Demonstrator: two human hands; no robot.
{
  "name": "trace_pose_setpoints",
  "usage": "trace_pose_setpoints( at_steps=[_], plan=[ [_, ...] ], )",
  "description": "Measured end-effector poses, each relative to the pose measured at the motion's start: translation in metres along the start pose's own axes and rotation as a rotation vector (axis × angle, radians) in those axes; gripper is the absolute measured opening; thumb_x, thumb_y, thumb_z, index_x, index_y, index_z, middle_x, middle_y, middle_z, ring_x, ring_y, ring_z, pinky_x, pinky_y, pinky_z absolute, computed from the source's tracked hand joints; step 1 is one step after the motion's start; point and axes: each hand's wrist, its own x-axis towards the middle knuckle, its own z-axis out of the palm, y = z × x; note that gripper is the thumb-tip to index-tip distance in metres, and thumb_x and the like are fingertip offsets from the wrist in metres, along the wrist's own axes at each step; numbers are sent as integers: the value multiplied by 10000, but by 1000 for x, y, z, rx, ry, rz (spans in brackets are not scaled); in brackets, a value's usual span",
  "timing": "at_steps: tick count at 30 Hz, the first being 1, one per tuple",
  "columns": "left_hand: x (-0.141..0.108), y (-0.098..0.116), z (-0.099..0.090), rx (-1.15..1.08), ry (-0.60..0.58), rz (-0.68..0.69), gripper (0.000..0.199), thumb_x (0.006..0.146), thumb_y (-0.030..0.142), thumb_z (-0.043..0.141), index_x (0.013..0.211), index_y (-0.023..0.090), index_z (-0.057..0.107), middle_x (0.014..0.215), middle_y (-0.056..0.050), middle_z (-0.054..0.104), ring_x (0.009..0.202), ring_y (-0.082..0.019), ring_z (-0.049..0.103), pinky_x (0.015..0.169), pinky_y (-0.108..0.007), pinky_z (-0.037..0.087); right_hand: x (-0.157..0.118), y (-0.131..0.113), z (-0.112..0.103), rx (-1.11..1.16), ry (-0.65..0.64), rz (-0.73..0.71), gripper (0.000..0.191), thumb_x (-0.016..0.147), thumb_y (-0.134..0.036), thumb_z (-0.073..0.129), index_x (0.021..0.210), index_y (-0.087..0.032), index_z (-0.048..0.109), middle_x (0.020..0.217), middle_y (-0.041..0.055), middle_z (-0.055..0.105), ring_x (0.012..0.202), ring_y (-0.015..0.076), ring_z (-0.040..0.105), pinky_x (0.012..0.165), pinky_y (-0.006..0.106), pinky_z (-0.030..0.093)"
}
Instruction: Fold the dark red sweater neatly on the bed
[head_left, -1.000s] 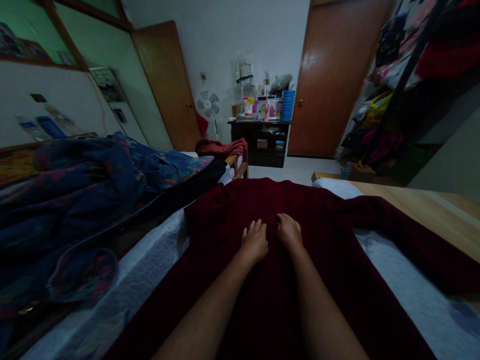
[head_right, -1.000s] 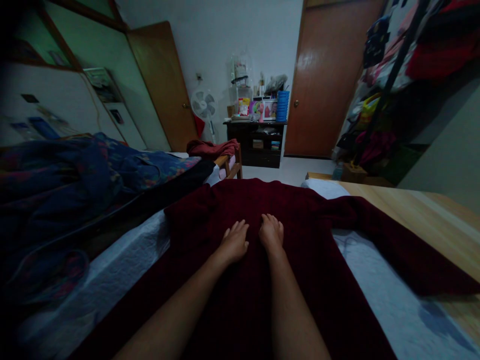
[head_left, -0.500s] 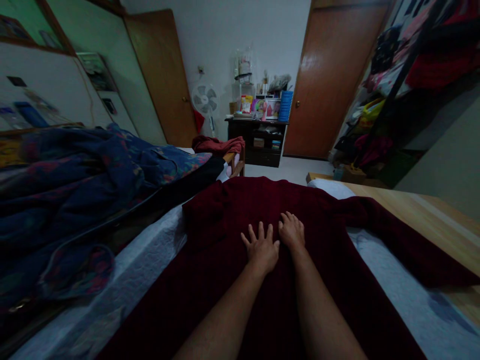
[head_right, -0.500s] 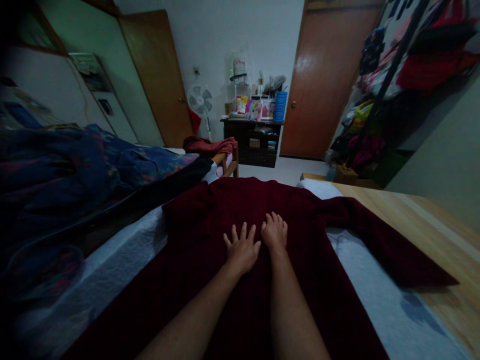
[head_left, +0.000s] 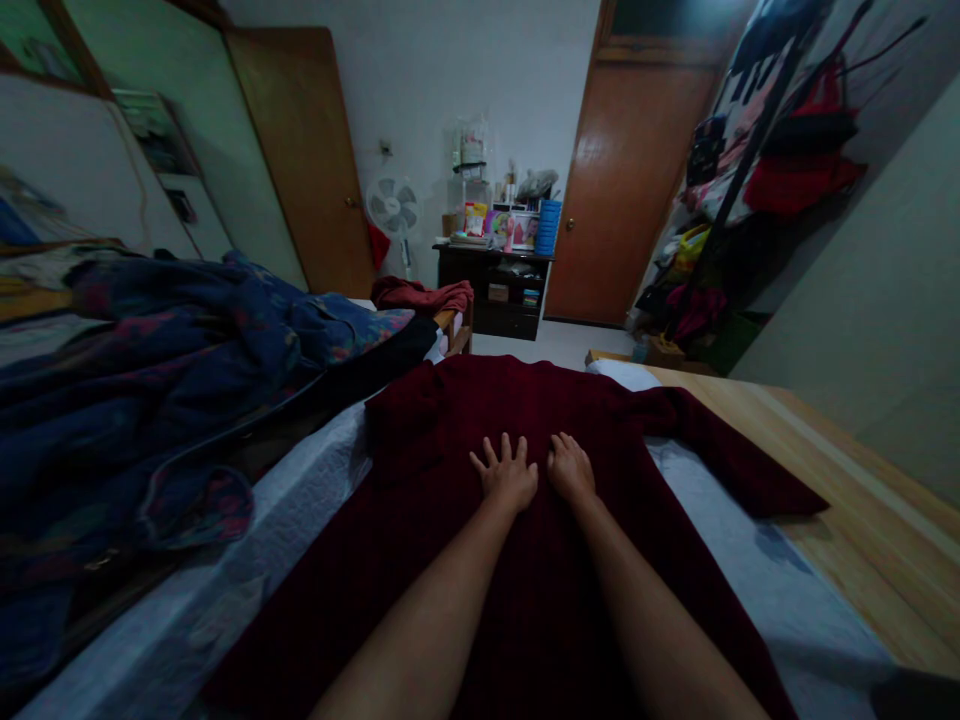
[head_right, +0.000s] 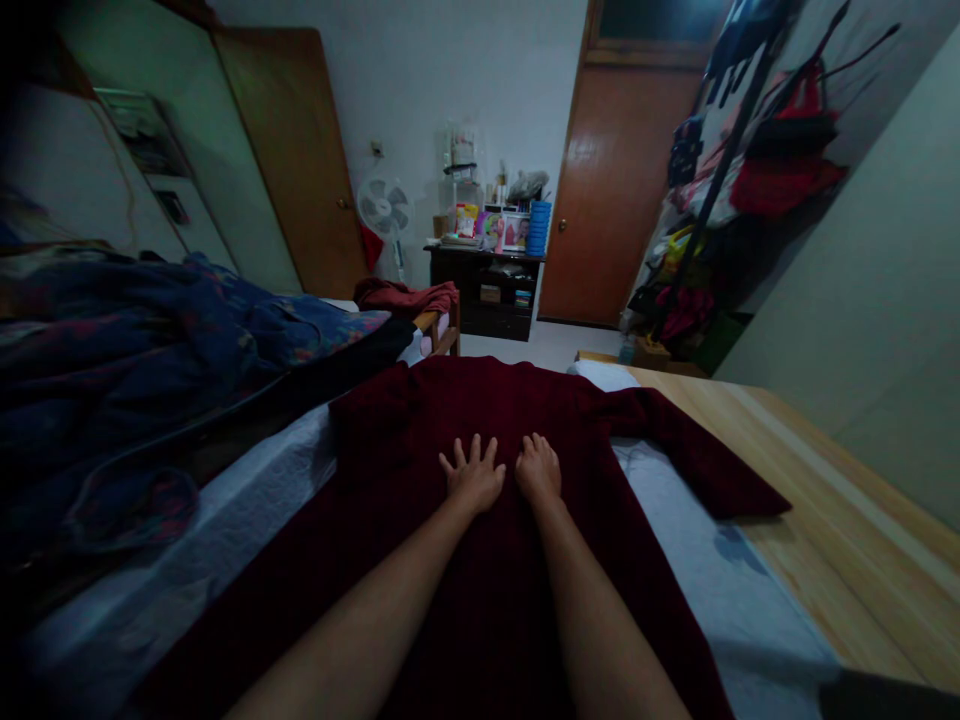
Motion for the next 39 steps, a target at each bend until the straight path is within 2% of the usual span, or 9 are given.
trace_pose_setpoints(
  at_steps=[9,13,17,19,21,28,32,36,39],
  plan=[
    [-1,1,-4,25,-38,-13,654,892,559,313,1494,310,259,1591,-78,180,1427,-448,90,1059,-722,89,-80,6,-22,-37,-108,67,485,904,-276,423,1371,-161,485,1476,135,414,1373,283,336,1101,459,246],
    [-5,2,-10,14,-4,6,634,899,525,343,1481,277,301,1572,-104,235,1419,-443,134,1058,-719,113,-111,5,-24,-40,-82,36,492,910,-317,435,1382,-187,479,1494,106,396,1399,299,285,1116,491,207],
    [-15,2,-18,-12,101,169,454,920,311,363,1344,216,494,1506,-96,370,1364,-287,331,1123,-546,223,-122,3,-24,-51,-3,-6,489,923,-326,421,1385,-173,478,1490,107,402,1401,275,286,1134,461,183],
    [-25,1,-21,-13,106,297,402,919,250,362,1273,221,552,1453,-70,448,1318,-219,393,1139,-451,243,-123,3,-24,-54,18,0,486,920,-321,427,1379,-174,485,1484,106,412,1396,270,297,1135,457,180],
    [-37,-2,-21,-6,86,376,389,920,265,382,1268,240,556,1418,-45,494,1323,-202,387,1144,-422,241,-122,2,-25,-49,24,5,487,916,-323,432,1376,-172,490,1481,107,417,1391,272,306,1133,457,182],
    [-81,-28,-14,41,-138,406,586,909,511,413,1457,320,337,1570,-10,262,1442,-301,180,1140,-554,188,-123,2,-24,-27,27,17,476,913,-315,437,1356,-159,508,1469,112,432,1384,280,315,1132,452,182],
    [-94,-36,-8,49,-62,406,597,924,524,372,1474,301,308,1573,-15,254,1446,-281,172,1157,-530,159,-109,-3,-26,39,5,-7,412,889,-214,443,1262,-105,581,1386,158,515,1337,295,383,1115,436,219],
    [-98,-37,-4,42,14,409,591,933,522,354,1468,274,322,1565,-17,277,1440,-268,190,1163,-522,160,-75,-12,-27,175,-47,-115,397,870,-89,402,1193,-140,626,1272,98,613,1205,187,520,1046,274,317],
    [-99,-37,-5,34,26,411,588,933,524,355,1464,274,329,1562,-13,282,1439,-266,191,1163,-522,168,-47,-17,-24,199,-41,-87,390,868,-88,423,1188,-165,632,1217,78,641,1127,163,563,981,231,364]
  ],
)
